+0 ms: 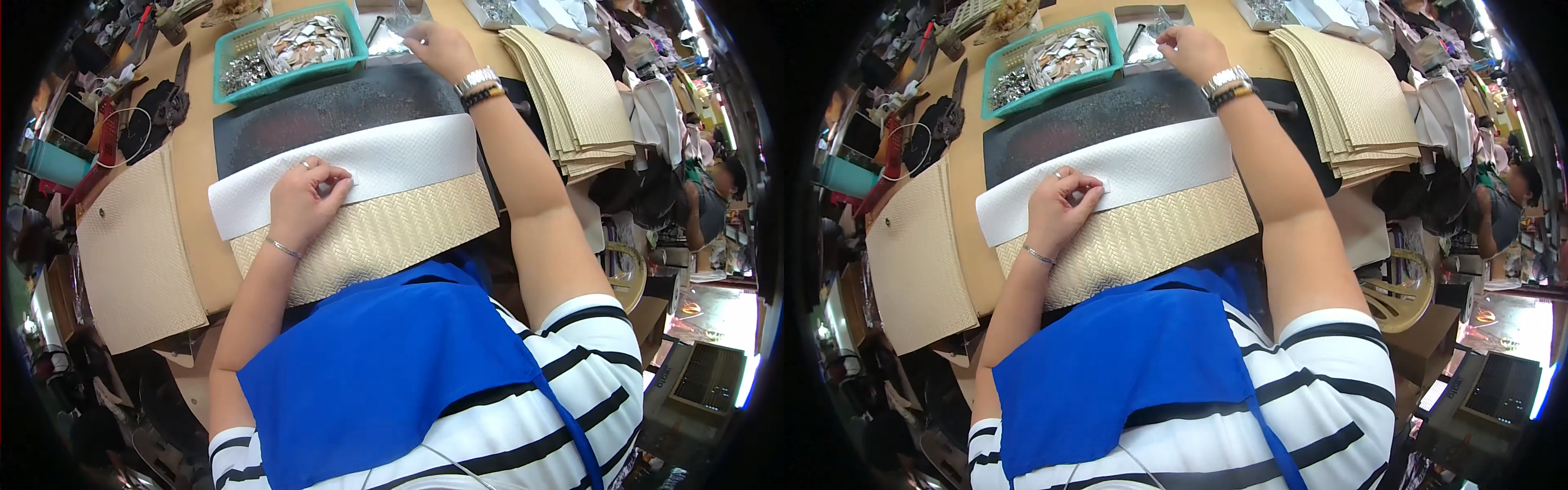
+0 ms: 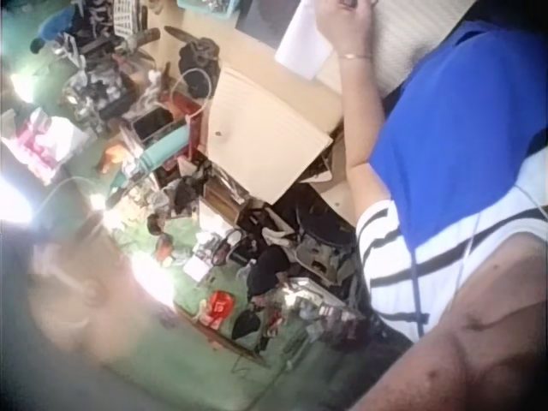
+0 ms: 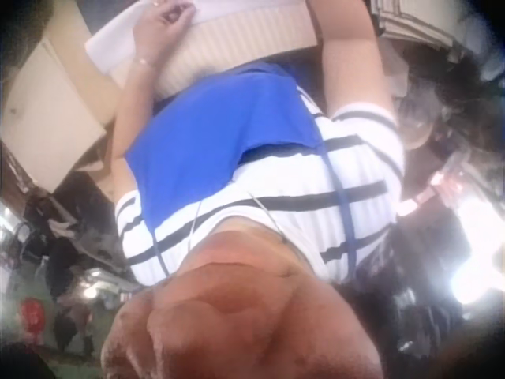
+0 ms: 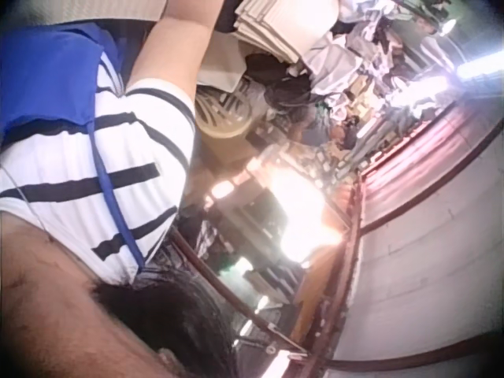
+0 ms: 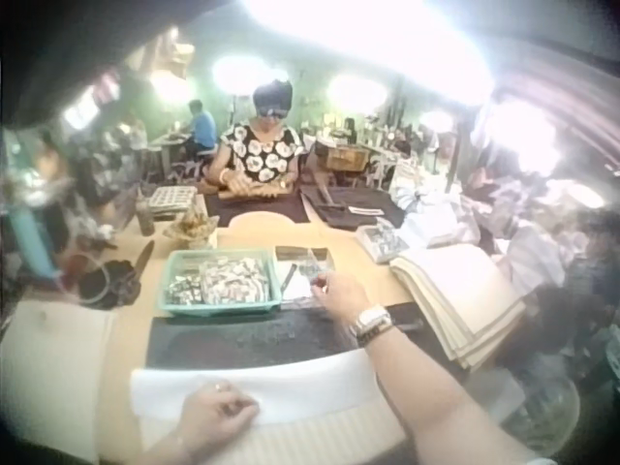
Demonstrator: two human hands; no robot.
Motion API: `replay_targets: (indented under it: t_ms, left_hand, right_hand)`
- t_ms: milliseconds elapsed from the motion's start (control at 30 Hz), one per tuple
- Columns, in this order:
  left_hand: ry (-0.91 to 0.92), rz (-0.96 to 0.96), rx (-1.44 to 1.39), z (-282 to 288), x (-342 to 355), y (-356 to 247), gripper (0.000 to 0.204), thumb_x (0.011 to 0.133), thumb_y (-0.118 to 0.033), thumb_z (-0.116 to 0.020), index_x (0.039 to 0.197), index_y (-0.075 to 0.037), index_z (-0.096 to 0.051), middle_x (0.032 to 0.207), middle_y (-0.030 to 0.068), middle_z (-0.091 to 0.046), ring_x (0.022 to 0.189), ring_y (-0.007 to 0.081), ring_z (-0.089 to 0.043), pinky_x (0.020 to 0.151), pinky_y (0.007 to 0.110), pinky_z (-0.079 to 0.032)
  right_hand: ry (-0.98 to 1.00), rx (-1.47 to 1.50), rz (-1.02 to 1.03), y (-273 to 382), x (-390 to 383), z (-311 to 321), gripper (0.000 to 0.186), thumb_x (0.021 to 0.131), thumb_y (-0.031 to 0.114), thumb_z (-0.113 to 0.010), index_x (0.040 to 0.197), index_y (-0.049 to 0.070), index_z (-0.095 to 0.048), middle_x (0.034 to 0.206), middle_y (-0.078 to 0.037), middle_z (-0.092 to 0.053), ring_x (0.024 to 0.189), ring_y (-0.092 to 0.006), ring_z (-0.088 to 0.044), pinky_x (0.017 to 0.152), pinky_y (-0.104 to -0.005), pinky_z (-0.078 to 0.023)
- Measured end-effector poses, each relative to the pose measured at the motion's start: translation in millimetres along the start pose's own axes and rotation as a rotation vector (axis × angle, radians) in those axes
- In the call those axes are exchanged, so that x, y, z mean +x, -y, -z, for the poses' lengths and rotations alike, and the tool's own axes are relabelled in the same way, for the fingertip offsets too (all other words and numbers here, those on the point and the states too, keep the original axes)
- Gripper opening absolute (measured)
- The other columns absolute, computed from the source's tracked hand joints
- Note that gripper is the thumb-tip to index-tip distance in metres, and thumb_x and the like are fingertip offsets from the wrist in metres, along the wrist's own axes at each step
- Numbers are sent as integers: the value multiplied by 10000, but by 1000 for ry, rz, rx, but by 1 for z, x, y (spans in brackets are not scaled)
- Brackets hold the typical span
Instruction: The person attaches metal hardware to leather panels by placing the hardware pieces on a leather flap and using a hammer to secure them over a protective white cloth.
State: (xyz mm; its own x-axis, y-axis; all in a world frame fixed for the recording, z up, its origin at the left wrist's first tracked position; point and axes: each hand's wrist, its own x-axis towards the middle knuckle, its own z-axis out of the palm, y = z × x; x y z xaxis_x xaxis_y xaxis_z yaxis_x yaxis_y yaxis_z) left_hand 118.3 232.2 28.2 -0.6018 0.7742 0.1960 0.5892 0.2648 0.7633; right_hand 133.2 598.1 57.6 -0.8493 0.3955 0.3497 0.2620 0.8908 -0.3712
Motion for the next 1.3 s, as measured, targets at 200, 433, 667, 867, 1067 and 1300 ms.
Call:
replay_targets:
  t_ms: [200, 433, 667, 867, 1067, 1300]
  left_hand:
    - [11, 22, -1, 4, 0, -1, 116, 880, -224, -785, 904, -113, -808, 842, 36, -710, 738, 189, -680, 676, 330, -532]
    - [-4, -15, -44, 2, 1, 0, 95, 879, -176, -798, 902, -84, -801, 826, 39, -697, 720, 172, -641, 657, 307, -505]
    - [-9, -2, -13, 4, -1, 3, 107, 873, -224, -792, 857, -119, -785, 828, 28, -711, 739, 194, -694, 675, 341, -541]
    - [13, -67, -49, 4, -3, 9, 84, 852, -138, -810, 916, -90, -785, 855, 53, -729, 767, 179, -705, 707, 312, -552]
    - [36, -71, -66, 7, -7, 18, 468, 800, -157, -842, 1238, -87, -696, 877, 42, -698, 805, 181, -695, 765, 317, -557]
    - [33, -51, -111, 9, -4, 12, 464, 799, -151, -837, 1229, -90, -675, 863, 27, -662, 760, 164, -642, 746, 313, -541]
  right_hand:
    - [233, -226, -22, -11, 47, -34, 273, 874, 376, -773, 1080, 206, -830, 1078, -76, -798, 1031, -270, -751, 927, -425, -589]
    - [276, -111, -117, -17, 51, -41, 243, 853, 355, -791, 1032, 194, -823, 1056, -80, -798, 1004, -277, -749, 911, -428, -588]
    - [95, 131, -107, -15, 39, -26, 195, 922, 257, -736, 1048, 124, -802, 987, -117, -788, 940, -281, -749, 865, -416, -591]
    - [236, 611, -1, 65, -42, 6, 181, 927, 178, -751, 1045, 45, -784, 913, -38, -775, 823, -98, -689, 772, -297, -571]
    - [653, 738, 6, 134, -128, 11, 152, 931, 97, -723, 1039, -3, -760, 832, -44, -750, 761, -80, -680, 705, -265, -558]
    - [668, 703, 1, 132, -133, -2, 184, 916, 109, -735, 1060, 12, -793, 876, -97, -775, 758, -118, -699, 730, -297, -573]
